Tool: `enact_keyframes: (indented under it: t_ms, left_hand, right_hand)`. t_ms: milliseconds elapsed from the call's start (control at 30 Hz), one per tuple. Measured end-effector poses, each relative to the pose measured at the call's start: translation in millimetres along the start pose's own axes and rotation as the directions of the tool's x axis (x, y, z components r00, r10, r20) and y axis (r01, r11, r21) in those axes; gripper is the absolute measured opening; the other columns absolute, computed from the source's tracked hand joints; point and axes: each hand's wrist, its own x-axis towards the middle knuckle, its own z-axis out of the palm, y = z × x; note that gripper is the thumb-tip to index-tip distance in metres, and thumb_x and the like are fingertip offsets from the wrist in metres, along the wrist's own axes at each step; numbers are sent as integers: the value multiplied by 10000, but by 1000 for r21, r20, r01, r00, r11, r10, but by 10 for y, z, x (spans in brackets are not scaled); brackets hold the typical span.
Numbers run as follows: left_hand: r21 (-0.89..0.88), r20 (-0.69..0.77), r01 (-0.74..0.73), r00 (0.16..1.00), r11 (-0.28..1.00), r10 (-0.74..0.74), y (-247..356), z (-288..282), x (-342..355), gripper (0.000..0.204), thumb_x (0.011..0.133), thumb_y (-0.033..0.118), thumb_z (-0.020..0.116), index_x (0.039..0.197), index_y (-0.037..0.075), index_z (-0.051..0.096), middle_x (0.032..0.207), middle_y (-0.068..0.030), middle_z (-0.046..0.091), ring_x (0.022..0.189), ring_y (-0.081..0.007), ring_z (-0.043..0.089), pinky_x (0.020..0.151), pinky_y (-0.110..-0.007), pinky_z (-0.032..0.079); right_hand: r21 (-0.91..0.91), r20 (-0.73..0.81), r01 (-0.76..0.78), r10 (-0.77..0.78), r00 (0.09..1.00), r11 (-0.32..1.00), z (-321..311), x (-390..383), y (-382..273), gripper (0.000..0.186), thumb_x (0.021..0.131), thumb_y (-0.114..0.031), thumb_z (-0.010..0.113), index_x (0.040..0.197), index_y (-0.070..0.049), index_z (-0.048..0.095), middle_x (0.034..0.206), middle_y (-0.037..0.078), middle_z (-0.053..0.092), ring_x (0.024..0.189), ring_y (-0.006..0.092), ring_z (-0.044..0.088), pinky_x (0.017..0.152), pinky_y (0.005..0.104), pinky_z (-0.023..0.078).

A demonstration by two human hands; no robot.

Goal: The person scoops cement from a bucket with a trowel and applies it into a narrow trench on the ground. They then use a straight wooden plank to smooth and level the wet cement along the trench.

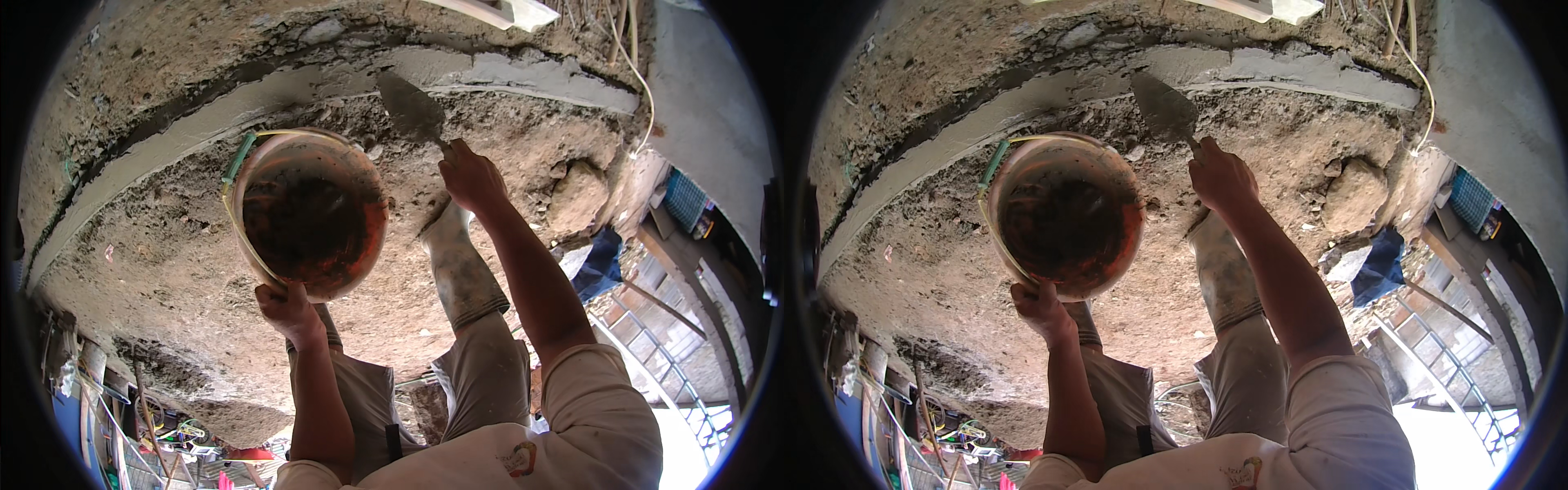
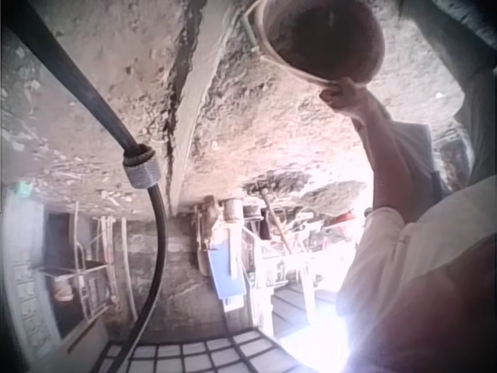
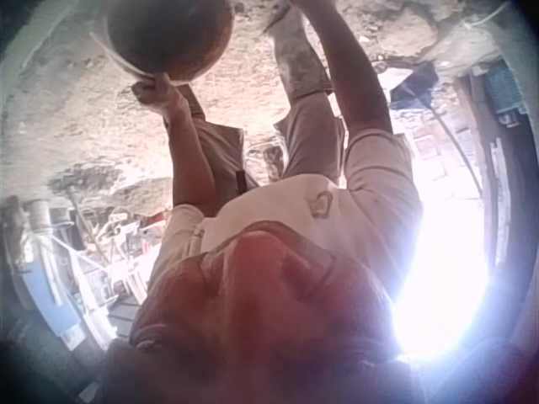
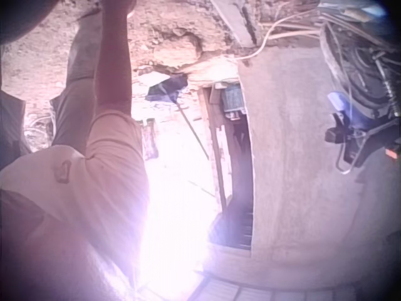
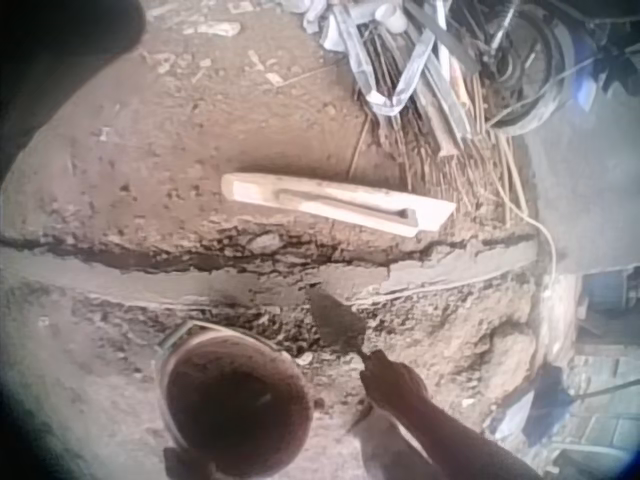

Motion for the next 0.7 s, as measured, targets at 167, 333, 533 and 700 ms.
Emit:
enact_keyframes:
  t_ms: [167, 333, 533, 700]
  left_hand:
    - [71, 8, -25, 1000, 997, 24, 22, -4, 4, 253, 744, 77, 663, 783, 50, 415, 751, -36, 470, 677, -138, 439, 635, -298, 415]
    - [69, -14, -8, 1000, 998, 9, -1, -37, 23, 265, 745, 89, 674, 777, 50, 413, 751, -42, 468, 679, -143, 434, 636, -308, 414]
    - [83, 2, -20, 1000, 996, 20, -2, -39, 39, 389, 837, 257, 753, 785, 56, 424, 759, -9, 469, 702, -107, 432, 651, -266, 400]
    - [104, 24, -32, 999, 994, 30, -72, -80, 53, 383, 845, 252, 740, 775, 58, 418, 750, -6, 456, 695, -109, 418, 641, -275, 392]
  right_hand:
    - [-56, -35, 93, -95, 995, 994, 115, 157, 171, 312, 919, -335, 514, 1140, -117, 485, 1010, 206, 674, 971, 421, 639, 855, 533, 487]
    - [50, -51, 67, -65, 997, 996, -111, 6, -78, 356, 909, -361, 534, 1161, -111, 503, 1012, 215, 670, 982, 433, 631, 859, 533, 474]
    - [104, -48, -29, 34, 998, 994, -131, -35, 94, 354, 897, -362, 551, 1143, -109, 521, 992, 213, 668, 962, 438, 628, 834, 534, 469]
    - [57, 6, -28, 28, 1000, 998, -64, -107, 145, 344, 892, -358, 558, 1127, -109, 529, 991, 215, 664, 953, 429, 630, 826, 529, 473]
